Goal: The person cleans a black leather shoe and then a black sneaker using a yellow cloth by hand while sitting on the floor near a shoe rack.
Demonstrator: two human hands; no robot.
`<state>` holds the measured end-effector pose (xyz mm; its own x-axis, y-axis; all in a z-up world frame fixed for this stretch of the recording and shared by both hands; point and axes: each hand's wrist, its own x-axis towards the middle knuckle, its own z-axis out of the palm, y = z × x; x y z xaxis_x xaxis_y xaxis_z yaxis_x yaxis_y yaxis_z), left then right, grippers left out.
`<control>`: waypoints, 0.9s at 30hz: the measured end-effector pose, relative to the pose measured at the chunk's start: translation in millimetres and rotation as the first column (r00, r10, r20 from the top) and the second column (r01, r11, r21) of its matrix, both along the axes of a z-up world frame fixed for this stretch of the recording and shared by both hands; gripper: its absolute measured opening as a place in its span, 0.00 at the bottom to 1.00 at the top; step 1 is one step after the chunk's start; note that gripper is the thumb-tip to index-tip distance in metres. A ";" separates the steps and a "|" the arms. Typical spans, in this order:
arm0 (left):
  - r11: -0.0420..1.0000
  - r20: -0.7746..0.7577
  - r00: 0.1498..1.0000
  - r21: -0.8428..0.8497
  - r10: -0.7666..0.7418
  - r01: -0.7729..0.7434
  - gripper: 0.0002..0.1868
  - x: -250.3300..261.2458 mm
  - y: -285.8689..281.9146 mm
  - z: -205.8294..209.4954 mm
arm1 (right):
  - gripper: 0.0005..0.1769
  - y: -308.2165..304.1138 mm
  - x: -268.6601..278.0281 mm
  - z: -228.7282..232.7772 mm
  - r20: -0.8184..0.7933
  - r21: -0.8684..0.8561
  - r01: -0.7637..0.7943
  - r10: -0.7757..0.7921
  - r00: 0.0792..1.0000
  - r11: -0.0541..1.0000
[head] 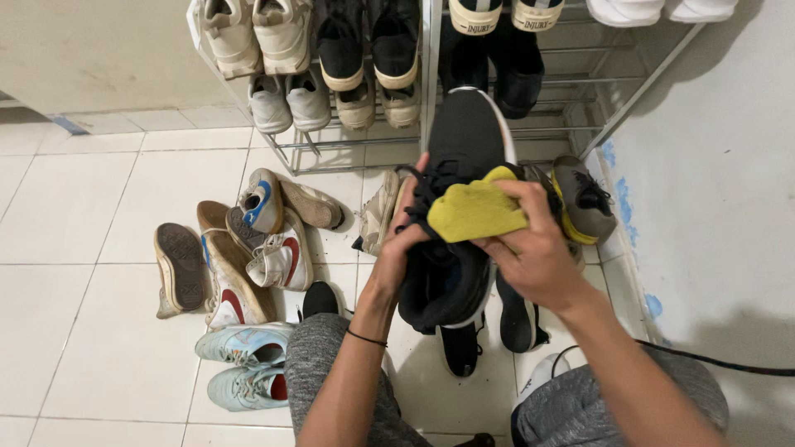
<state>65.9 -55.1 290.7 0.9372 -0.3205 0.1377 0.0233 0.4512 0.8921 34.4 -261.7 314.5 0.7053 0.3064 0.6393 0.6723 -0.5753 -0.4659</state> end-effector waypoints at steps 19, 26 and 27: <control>0.991 -0.114 0.985 -0.005 0.131 -0.132 0.39 7.6 -7.9 -5.4 | 0.13 10.1 2.2 -4.5 0.146 -0.258 -0.078 0.118 0.982 0.963; 0.982 0.146 0.987 0.160 0.073 -0.096 0.25 3.3 -10.9 -13.4 | 0.18 -18.5 29.9 -1.9 0.325 -0.067 0.267 -0.232 0.917 0.961; 0.980 0.164 0.985 0.182 0.053 -0.083 0.20 3.7 -10.9 -14.9 | 0.16 -22.3 30.5 -1.6 0.294 -0.010 0.294 -0.278 0.914 0.956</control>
<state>69.6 -66.0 275.8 0.9289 -0.2910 0.2290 -0.1493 0.2715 0.9508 64.9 -284.0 312.9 0.5571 0.1578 0.8153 0.5752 -0.7815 -0.2418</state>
